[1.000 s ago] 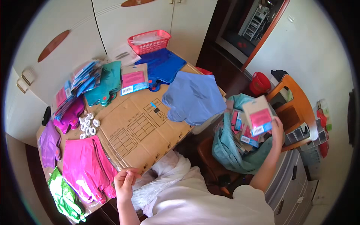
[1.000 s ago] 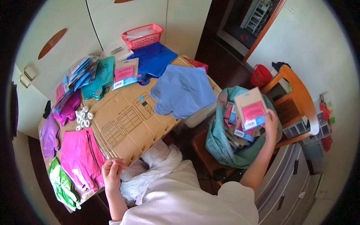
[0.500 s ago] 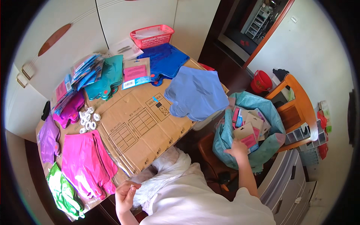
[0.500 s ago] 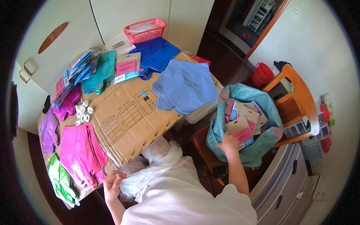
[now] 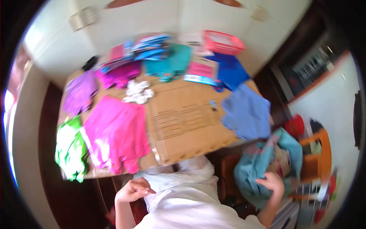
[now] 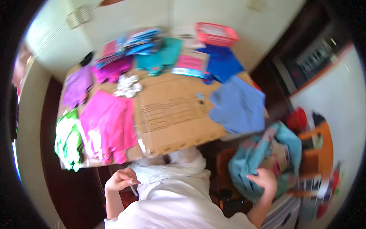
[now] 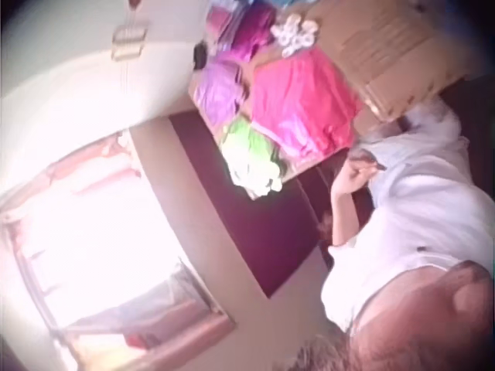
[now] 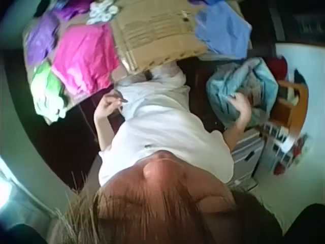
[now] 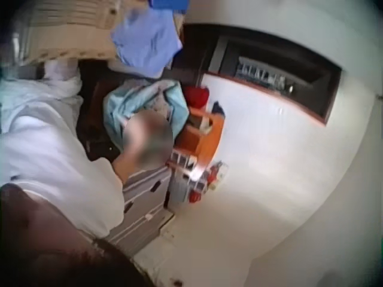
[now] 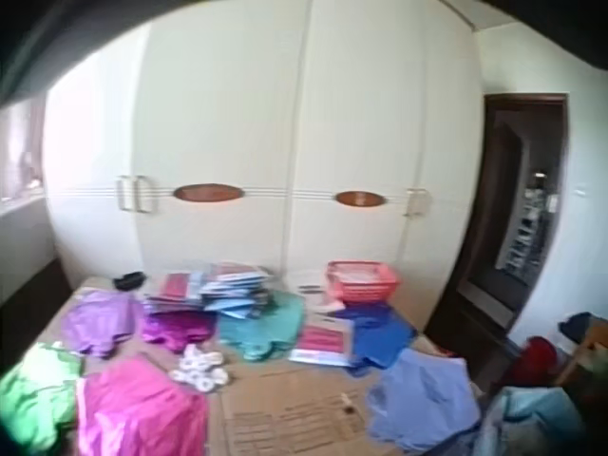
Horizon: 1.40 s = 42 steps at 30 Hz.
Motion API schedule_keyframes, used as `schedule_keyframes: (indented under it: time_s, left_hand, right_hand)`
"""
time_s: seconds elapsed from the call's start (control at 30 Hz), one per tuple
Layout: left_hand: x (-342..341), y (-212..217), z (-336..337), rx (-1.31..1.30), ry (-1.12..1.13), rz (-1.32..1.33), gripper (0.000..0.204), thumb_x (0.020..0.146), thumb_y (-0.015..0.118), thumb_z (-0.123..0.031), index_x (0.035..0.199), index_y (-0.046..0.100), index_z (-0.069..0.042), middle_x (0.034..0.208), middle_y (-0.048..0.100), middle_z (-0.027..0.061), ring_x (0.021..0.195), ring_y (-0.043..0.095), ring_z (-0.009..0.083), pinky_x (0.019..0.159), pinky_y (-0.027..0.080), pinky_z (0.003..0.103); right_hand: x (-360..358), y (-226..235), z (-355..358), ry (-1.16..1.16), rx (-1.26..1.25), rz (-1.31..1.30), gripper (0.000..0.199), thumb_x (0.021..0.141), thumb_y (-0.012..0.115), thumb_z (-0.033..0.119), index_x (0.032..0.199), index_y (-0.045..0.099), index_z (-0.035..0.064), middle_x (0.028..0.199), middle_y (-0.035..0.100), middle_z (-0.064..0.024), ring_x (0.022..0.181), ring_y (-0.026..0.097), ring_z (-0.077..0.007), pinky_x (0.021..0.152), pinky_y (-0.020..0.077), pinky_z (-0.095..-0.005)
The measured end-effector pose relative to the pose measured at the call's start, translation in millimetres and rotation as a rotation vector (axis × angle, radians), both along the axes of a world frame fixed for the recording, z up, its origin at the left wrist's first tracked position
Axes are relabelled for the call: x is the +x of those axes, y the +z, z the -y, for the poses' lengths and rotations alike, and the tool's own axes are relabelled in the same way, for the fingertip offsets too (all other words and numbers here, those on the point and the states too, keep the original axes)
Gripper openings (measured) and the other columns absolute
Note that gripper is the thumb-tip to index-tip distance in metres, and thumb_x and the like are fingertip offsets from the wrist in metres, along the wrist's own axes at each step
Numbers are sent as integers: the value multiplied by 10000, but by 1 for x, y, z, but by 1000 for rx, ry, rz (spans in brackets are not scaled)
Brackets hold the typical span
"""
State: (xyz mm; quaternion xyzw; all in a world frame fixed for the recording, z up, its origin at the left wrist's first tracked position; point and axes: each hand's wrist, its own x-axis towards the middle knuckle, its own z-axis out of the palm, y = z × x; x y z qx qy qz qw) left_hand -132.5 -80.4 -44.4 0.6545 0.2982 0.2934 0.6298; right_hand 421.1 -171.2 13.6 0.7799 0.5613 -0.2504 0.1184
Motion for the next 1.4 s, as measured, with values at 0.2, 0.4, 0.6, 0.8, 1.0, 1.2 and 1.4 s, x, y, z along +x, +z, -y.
schedule_keyframes:
  time_s: [0.2, 0.4, 0.6, 0.8, 1.0, 1.2, 1.4]
  left_hand:
    - [-92, -89, 59, -389, 898, -596, 176, 871, 615, -147, 870, 711, 0, 715, 639, 46, 649, 557, 112, 626, 460, 273]
    - [-139, -245, 124, -539, 1360, -365, 185, 863, 595, -100, 961, 673, 37, 754, 655, 48, 691, 595, 114, 622, 467, 263]
    - [-126, -261, 140, -438, 1035, -1233, 425, 792, 653, -250, 1121, 624, 17, 1010, 653, 217, 1035, 588, 357, 887, 475, 398]
    - [-175, -211, 131, -521, 887, -778, 465, 788, 648, -376, 1117, 639, -48, 1059, 658, 179, 1066, 587, 350, 914, 464, 395]
    - [-163, -57, 102, -491, 665, -813, 404, 852, 625, -358, 1126, 649, -62, 1031, 686, 91, 885, 665, 219, 855, 488, 349]
    - [-134, 69, 77, -142, 511, -56, 408, 887, 625, -235, 1148, 593, 76, 941, 693, 113, 880, 651, 170, 829, 474, 299]
    - [-102, 81, 58, -121, 618, -76, 413, 868, 632, -188, 1216, 574, 27, 1003, 688, 94, 952, 588, 110, 824, 442, 246]
  right_hand:
    - [111, -62, -68, -523, 569, 230, 745, 796, 623, 541, 1105, 539, -131, 853, 663, -245, 890, 637, -404, 711, 515, -447]
    - [216, -151, -107, -618, 269, -252, 611, 830, 608, 473, 1099, 564, -74, 954, 643, -251, 761, 654, -395, 508, 507, -447]
    - [211, -126, -104, -569, 167, 199, 562, 831, 609, 448, 1095, 572, -46, 941, 647, -244, 805, 641, -409, 580, 503, -464]
    - [211, -57, -115, -238, 271, 615, 513, 833, 610, 423, 1091, 581, -19, 927, 651, -237, 849, 628, -422, 652, 499, -482]
    - [-37, 69, -223, 180, 901, 22, 331, 880, 597, 193, 1163, 567, 24, 1043, 633, -213, 969, 621, -365, 816, 486, -403]
    - [-236, 78, -406, 849, 975, -278, 366, 884, 553, 125, 1238, 525, 34, 1248, 558, -170, 1151, 529, -344, 961, 435, -392]
    - [-329, 28, -574, 878, 1261, -13, 447, 800, 501, 94, 1246, 528, 63, 1287, 542, -147, 1219, 490, -274, 1038, 370, -419]
